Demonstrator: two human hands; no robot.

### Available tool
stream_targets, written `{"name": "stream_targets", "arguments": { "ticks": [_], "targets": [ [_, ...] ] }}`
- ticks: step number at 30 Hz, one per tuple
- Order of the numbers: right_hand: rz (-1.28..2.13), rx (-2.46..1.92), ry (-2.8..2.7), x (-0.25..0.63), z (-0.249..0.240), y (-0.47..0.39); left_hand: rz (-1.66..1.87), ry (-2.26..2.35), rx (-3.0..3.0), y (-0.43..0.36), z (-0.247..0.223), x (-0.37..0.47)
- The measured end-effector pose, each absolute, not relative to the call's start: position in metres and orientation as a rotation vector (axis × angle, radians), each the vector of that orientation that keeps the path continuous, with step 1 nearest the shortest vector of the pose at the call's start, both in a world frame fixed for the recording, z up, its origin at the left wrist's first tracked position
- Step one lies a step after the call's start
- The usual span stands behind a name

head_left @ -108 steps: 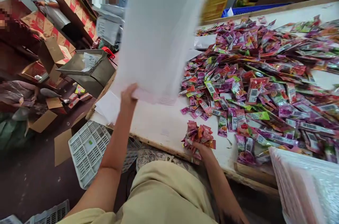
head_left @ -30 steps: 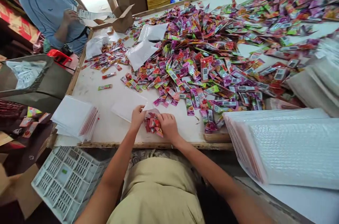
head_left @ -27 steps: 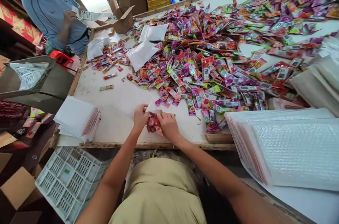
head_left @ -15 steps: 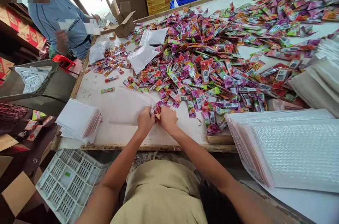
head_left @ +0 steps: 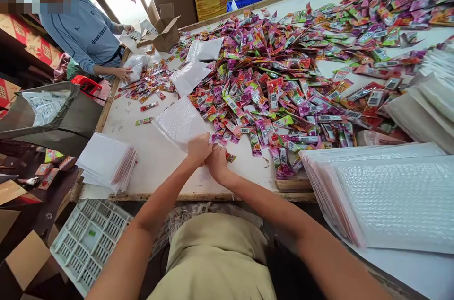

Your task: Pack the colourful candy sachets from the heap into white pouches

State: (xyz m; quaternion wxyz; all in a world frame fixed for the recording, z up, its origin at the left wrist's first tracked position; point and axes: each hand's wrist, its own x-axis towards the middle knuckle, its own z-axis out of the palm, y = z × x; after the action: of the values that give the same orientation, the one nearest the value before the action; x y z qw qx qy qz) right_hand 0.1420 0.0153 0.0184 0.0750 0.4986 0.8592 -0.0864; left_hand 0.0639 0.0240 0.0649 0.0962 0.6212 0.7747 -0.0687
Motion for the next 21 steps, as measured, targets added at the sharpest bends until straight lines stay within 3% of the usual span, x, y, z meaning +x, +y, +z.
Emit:
{"name": "stream_targets", "arguments": {
  "ticks": [7,16,21],
  "targets": [
    [-0.709,1.476,2.381,0.147,0.03,0.06,-0.094,2.368,1.927,-0.011,0.061,0.054],
    [-0.748,1.505,2.336,0.14,0.033,0.056,0.237,2.427,1.78,-0.01,0.053,0.064],
    [-0.827,1.528,2.311,0.143,0.028,0.054,0.115,2.239,2.065,0.004,0.058,0.071]
  ]
}}
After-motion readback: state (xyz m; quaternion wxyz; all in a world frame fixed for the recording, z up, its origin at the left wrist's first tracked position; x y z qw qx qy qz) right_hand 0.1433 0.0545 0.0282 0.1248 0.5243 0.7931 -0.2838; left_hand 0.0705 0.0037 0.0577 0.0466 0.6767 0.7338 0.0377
